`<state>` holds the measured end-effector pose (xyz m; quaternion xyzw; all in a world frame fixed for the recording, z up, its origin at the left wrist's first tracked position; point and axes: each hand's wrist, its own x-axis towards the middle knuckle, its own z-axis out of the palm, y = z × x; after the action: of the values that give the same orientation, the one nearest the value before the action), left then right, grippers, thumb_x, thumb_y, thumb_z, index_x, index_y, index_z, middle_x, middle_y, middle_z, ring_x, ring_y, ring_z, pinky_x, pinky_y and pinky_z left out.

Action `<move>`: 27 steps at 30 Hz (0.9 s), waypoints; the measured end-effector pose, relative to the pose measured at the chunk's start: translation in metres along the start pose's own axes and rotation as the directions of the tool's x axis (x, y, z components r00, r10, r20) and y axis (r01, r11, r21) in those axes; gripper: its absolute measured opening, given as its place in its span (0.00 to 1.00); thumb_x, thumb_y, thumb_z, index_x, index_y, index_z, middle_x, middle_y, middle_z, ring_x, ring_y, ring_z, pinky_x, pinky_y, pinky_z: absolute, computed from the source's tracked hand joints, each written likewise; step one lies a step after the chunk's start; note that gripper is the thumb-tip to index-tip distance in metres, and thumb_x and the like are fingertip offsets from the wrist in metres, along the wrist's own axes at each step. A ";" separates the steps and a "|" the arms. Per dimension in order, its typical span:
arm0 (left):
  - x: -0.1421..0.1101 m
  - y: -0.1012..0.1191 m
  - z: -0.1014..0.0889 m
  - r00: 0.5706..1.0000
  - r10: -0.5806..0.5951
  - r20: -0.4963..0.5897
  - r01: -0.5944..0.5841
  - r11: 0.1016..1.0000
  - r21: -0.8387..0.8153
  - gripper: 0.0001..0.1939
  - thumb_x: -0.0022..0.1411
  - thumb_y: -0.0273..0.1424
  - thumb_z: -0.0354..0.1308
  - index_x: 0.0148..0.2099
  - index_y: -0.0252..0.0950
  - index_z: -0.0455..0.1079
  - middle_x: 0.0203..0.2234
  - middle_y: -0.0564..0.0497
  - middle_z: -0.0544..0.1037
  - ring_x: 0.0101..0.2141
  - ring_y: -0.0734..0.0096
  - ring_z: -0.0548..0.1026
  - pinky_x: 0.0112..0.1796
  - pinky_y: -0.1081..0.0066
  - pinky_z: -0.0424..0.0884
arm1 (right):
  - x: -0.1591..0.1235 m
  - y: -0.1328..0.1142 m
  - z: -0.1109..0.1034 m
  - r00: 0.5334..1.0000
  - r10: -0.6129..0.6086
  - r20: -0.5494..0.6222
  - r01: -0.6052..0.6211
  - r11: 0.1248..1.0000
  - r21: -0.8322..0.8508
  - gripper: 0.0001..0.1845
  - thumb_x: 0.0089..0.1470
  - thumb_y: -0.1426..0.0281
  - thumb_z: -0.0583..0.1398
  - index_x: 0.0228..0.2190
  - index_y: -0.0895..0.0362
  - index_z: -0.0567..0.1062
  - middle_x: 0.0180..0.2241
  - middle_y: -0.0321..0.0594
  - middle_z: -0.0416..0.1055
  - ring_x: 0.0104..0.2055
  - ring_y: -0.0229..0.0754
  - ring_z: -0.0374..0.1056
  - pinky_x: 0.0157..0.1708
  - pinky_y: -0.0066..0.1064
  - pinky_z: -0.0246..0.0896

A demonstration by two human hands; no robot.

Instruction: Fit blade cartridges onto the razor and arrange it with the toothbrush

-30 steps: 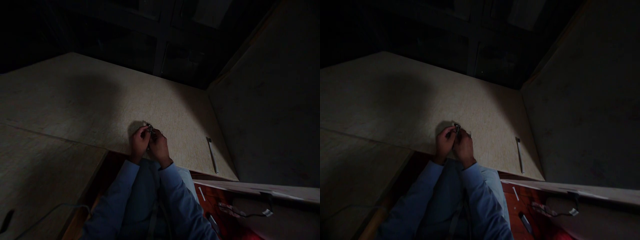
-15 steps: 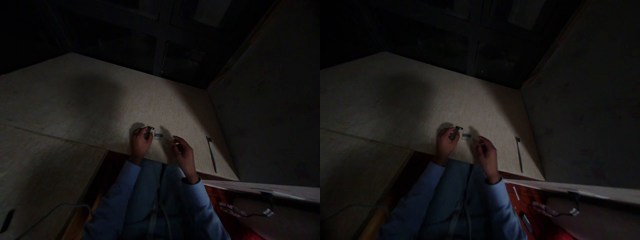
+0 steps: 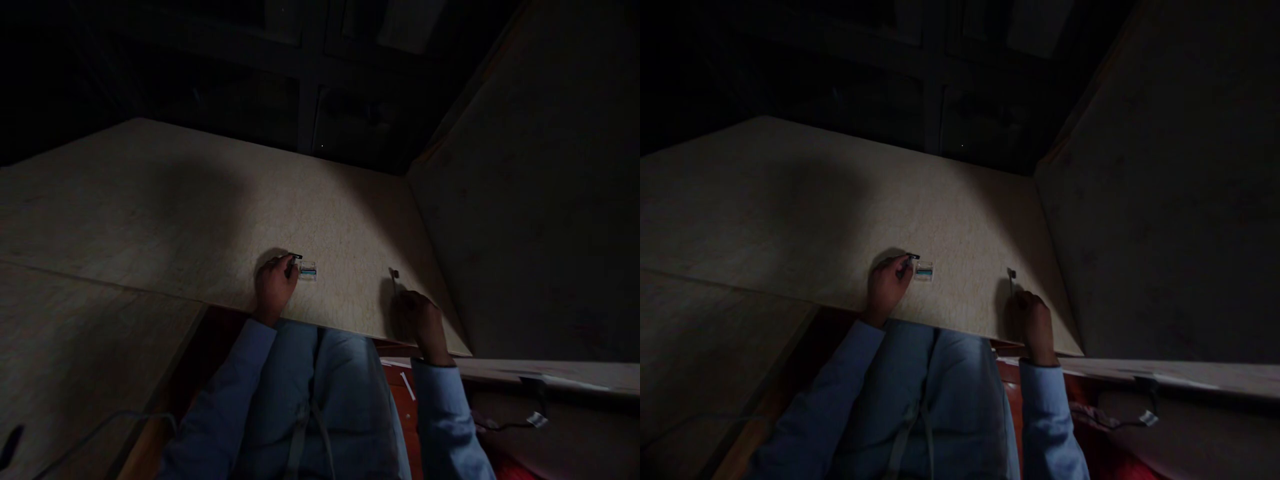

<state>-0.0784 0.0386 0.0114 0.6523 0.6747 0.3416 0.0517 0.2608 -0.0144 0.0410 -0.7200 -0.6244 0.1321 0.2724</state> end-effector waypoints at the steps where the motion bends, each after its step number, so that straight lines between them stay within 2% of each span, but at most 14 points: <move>1: 0.001 0.001 0.000 1.000 0.004 -0.001 -0.004 1.000 0.008 0.14 0.64 0.34 0.55 0.48 0.36 0.77 0.32 0.45 0.81 0.35 0.57 0.78 0.40 0.61 0.73 | -0.001 -0.007 0.005 1.000 -0.004 0.010 0.004 1.000 -0.003 0.16 0.55 0.57 0.57 0.29 0.53 0.78 0.29 0.47 0.78 0.32 0.50 0.73 0.31 0.37 0.61; 4: 0.001 0.003 0.001 0.999 0.015 -0.036 -0.014 1.000 0.005 0.16 0.65 0.36 0.55 0.51 0.37 0.76 0.37 0.44 0.81 0.38 0.56 0.78 0.43 0.60 0.74 | 0.001 -0.034 0.021 0.996 -0.034 0.083 0.037 0.999 -0.034 0.15 0.57 0.61 0.55 0.31 0.57 0.78 0.30 0.46 0.78 0.32 0.44 0.71 0.31 0.32 0.59; 7: -0.002 0.005 0.000 0.995 0.076 -0.062 -0.077 0.997 -0.022 0.19 0.65 0.38 0.57 0.55 0.39 0.74 0.47 0.41 0.78 0.48 0.54 0.76 0.50 0.57 0.72 | 0.008 -0.065 0.037 0.972 -0.102 0.209 0.109 0.994 -0.019 0.09 0.57 0.68 0.56 0.31 0.57 0.77 0.29 0.43 0.78 0.29 0.40 0.70 0.29 0.29 0.56; 11: -0.005 0.008 0.001 0.966 0.249 0.075 -0.248 0.969 -0.016 0.20 0.63 0.39 0.61 0.56 0.41 0.75 0.56 0.41 0.73 0.57 0.50 0.69 0.57 0.51 0.65 | 0.022 -0.106 0.059 0.939 -0.157 0.307 0.160 0.987 0.016 0.05 0.56 0.73 0.60 0.29 0.55 0.77 0.31 0.45 0.80 0.31 0.42 0.72 0.29 0.28 0.55; 14: -0.007 0.008 0.002 0.950 0.270 0.156 -0.275 0.961 0.012 0.17 0.64 0.40 0.61 0.53 0.42 0.76 0.60 0.42 0.70 0.60 0.47 0.65 0.58 0.48 0.63 | 0.030 -0.125 0.069 0.910 -0.197 0.365 0.187 0.980 0.063 0.06 0.56 0.73 0.61 0.28 0.56 0.77 0.32 0.47 0.81 0.33 0.43 0.74 0.31 0.28 0.57; 17: -0.007 0.007 0.003 0.946 0.263 0.190 -0.270 0.963 0.012 0.17 0.64 0.41 0.62 0.53 0.44 0.77 0.61 0.43 0.69 0.62 0.47 0.64 0.58 0.48 0.61 | 0.031 -0.128 0.069 0.905 -0.217 0.366 0.177 0.974 0.140 0.08 0.57 0.74 0.59 0.28 0.57 0.78 0.32 0.46 0.81 0.34 0.44 0.75 0.32 0.28 0.58; 22: -0.007 0.007 0.000 0.940 0.263 0.216 -0.266 0.964 -0.018 0.18 0.65 0.40 0.60 0.55 0.44 0.75 0.63 0.42 0.68 0.63 0.48 0.62 0.60 0.47 0.59 | 0.019 -0.116 0.061 0.927 -0.202 0.315 0.122 0.959 0.255 0.11 0.56 0.75 0.57 0.33 0.57 0.81 0.34 0.44 0.81 0.37 0.44 0.76 0.37 0.30 0.62; 27: -0.009 0.005 0.000 0.950 0.257 0.176 -0.245 0.966 -0.084 0.26 0.65 0.40 0.60 0.62 0.39 0.68 0.65 0.39 0.65 0.65 0.47 0.61 0.62 0.47 0.58 | 0.008 -0.099 0.064 0.947 -0.220 0.235 0.141 0.940 0.312 0.13 0.59 0.69 0.57 0.39 0.57 0.81 0.40 0.45 0.81 0.41 0.46 0.76 0.41 0.33 0.66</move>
<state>-0.0728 0.0296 0.0106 0.7598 0.5676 0.3038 0.0903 0.1460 0.0148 0.0449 -0.5867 -0.6931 0.2921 0.3000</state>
